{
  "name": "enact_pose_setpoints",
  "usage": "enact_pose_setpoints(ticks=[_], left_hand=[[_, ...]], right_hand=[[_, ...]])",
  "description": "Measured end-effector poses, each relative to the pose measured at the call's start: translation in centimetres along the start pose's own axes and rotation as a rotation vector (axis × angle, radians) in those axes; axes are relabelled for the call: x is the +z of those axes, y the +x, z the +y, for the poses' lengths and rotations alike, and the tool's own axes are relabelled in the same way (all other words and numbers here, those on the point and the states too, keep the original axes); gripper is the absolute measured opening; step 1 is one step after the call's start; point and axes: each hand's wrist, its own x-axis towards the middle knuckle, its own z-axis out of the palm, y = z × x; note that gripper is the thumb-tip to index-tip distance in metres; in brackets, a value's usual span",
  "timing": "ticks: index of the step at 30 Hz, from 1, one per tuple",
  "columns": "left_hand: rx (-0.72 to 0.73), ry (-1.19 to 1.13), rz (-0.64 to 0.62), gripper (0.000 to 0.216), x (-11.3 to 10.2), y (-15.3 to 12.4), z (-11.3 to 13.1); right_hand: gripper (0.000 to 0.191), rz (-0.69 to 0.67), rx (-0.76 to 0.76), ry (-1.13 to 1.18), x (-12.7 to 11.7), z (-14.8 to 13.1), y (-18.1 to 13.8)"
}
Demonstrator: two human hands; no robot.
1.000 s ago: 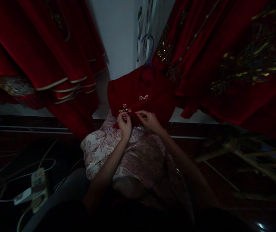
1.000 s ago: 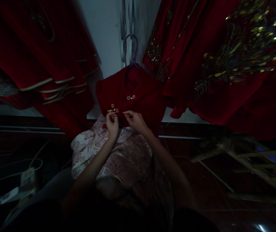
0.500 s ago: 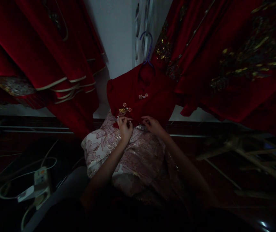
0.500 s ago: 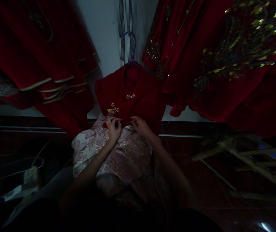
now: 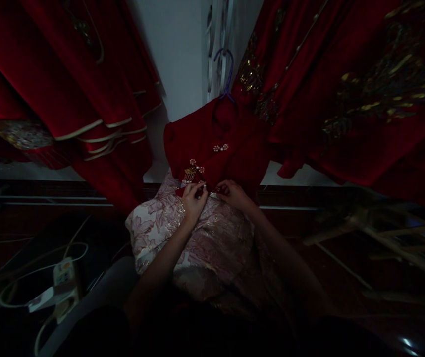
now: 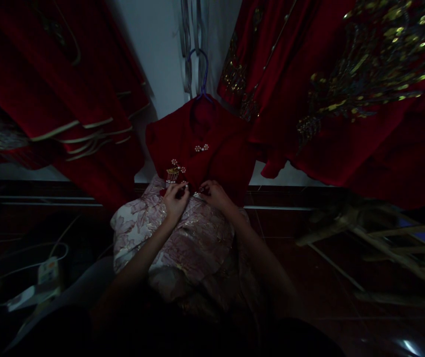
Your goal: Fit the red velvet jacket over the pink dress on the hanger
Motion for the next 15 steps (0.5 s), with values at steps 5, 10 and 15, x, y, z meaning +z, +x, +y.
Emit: enact_pose_setpoints(ticks=[5,10,15], left_hand=[[-0.02,-0.023,-0.014,0.014,-0.38,-0.37,0.47],[-0.066,-0.077,-0.076,0.017,-0.93,-0.89,0.53],[-0.083,0.052,-0.079,0.024,-0.96,-0.73,-0.11]], right_hand=[[0.017,0.011,0.056,0.012,0.78,0.35,0.11],[0.018,0.051,0.08,0.053,0.97,-0.09,0.09],[0.03,0.119,0.158,0.238,0.95,-0.16,0.32]])
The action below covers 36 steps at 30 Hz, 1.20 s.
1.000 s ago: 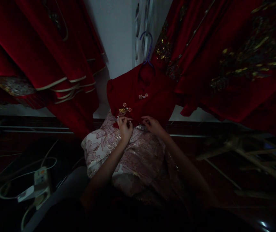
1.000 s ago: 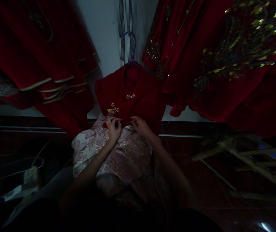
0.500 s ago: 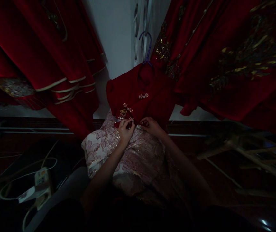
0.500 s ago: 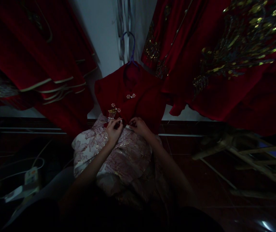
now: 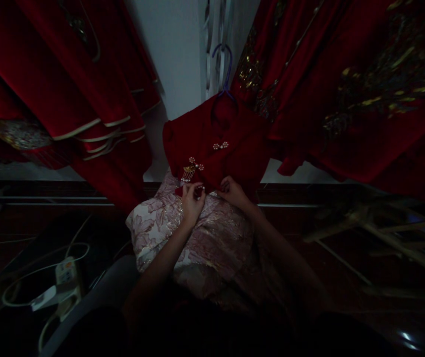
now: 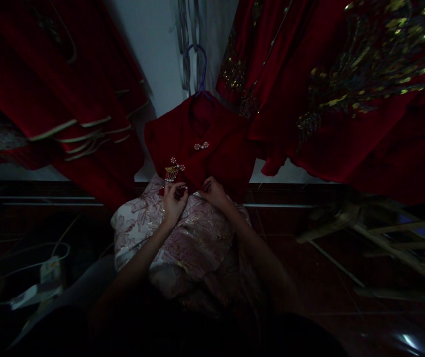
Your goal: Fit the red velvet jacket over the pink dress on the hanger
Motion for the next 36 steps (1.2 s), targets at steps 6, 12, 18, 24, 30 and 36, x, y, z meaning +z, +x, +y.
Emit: enact_pose_setpoints(ticks=[6,12,18,24,30,36], left_hand=[[0.028,-0.026,-0.035,0.013,0.0,0.1,-0.1],[0.026,-0.129,0.033,0.013,0.2,-0.1,-0.2],[-0.147,-0.27,0.103,0.018,0.9,-0.3,-1.4],[-0.161,-0.308,0.014,0.018,0.9,-0.2,-1.9],[-0.17,-0.355,0.06,0.022,1.0,-0.2,-2.1],[-0.219,-0.37,0.087,0.022,0.8,0.1,-2.7]], right_hand=[[0.042,0.029,0.084,0.24,-1.3,-0.5,0.5],[0.041,-0.092,0.062,0.384,-0.9,-4.7,0.1],[0.026,0.133,-0.016,0.301,5.3,-4.0,0.6],[0.019,0.371,-0.03,0.446,8.7,-0.4,0.2],[0.037,0.174,0.032,0.727,7.8,-0.7,0.1],[0.029,-0.044,0.03,0.811,7.2,-1.0,-0.2]])
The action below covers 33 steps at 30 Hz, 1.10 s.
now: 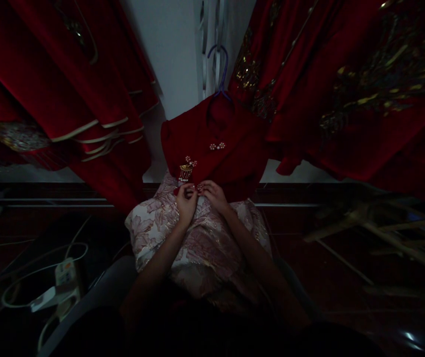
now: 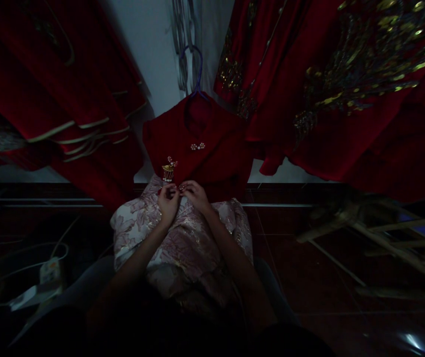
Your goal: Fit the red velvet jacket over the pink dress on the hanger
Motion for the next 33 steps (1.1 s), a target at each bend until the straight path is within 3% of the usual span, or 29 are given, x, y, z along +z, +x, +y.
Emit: enact_pose_setpoints(ticks=[11,24,33], left_hand=[[0.003,-0.033,-0.079,0.02,0.0,-0.2,0.7],[-0.016,-0.022,-0.1,0.024,0.0,-0.1,-0.1],[-0.011,0.007,-0.116,0.021,-0.1,-0.1,-0.1]], right_hand=[[0.024,0.198,-0.122,-0.198,0.3,1.3,0.0],[0.014,0.214,-0.311,-0.494,0.5,0.1,-0.9],[0.014,0.216,-0.305,-0.501,0.5,-0.1,-1.1]])
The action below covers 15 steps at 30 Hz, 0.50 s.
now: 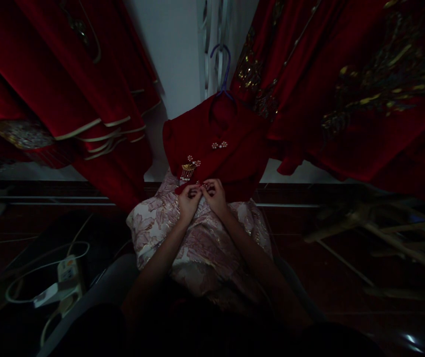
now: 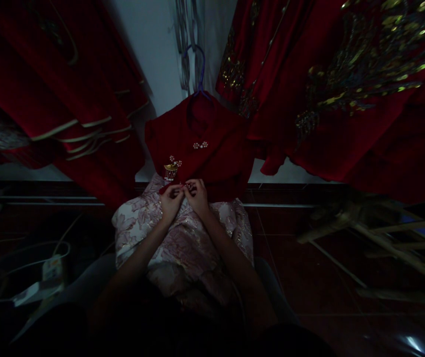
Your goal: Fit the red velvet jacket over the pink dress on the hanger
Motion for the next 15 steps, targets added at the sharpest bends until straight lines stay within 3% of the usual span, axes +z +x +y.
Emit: enact_pose_setpoints(ticks=[15], left_hand=[[0.072,0.067,-0.109,0.018,-0.3,-0.1,0.6]], right_hand=[[0.024,-0.023,0.072,0.075,0.0,1.4,0.2]])
